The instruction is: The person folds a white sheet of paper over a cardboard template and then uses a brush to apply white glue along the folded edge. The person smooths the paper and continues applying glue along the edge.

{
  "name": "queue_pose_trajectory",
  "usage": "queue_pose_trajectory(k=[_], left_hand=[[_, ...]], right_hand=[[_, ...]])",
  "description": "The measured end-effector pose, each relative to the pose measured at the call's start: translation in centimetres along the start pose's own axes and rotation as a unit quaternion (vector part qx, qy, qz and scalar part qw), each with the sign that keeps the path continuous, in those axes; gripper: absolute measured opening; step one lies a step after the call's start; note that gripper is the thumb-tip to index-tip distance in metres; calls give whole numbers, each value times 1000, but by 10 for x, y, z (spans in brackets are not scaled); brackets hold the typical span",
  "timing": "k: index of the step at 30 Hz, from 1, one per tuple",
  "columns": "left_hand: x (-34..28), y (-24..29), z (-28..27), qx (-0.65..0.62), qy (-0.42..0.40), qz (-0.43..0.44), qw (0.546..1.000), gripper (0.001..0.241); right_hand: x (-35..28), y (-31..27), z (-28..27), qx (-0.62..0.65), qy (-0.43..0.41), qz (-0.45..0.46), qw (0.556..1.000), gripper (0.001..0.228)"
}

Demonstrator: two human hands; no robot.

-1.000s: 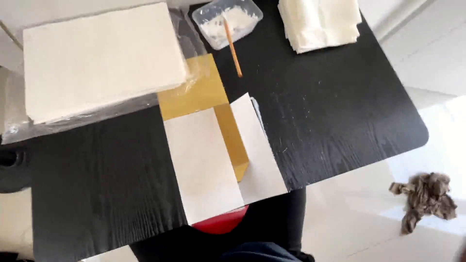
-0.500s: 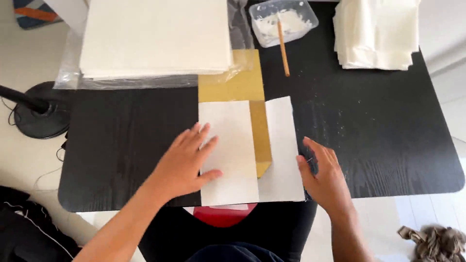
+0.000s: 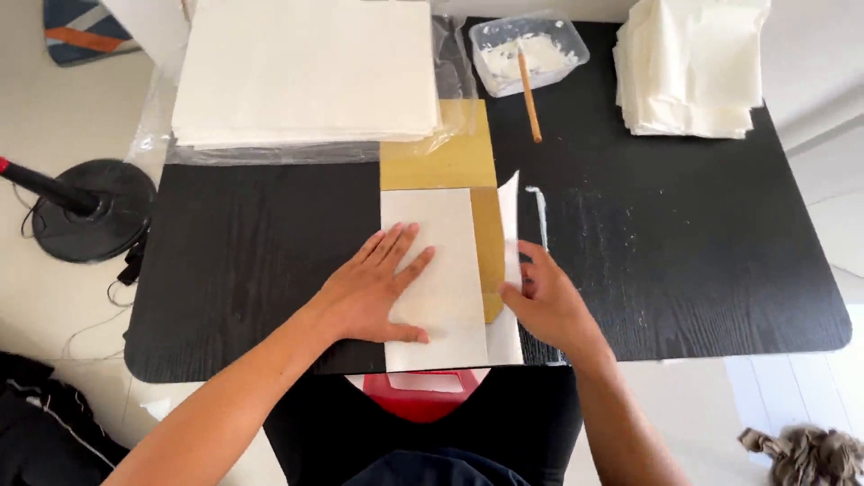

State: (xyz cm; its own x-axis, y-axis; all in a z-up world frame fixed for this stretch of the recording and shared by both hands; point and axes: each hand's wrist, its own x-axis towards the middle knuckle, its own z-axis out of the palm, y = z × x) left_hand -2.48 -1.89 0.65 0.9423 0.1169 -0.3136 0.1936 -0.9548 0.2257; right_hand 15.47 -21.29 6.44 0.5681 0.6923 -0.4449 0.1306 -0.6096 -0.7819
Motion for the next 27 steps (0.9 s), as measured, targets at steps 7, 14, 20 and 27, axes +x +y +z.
queue_pose_trajectory(k=[7, 14, 20, 27], left_hand=[[-5, 3, -7, 11, 10, 24, 1000, 152], [-19, 10, 14, 32, 94, 72, 992, 158], [-45, 32, 44, 16, 105, 77, 991, 140], [-25, -10, 35, 3, 182, 56, 982, 76]], right_hand=[[11, 13, 21, -90, 3, -25, 996, 71], [-4, -5, 17, -138, -26, -35, 989, 58], [15, 11, 9, -318, 22, -129, 939, 52], [33, 31, 5, -327, 48, -227, 916, 49]])
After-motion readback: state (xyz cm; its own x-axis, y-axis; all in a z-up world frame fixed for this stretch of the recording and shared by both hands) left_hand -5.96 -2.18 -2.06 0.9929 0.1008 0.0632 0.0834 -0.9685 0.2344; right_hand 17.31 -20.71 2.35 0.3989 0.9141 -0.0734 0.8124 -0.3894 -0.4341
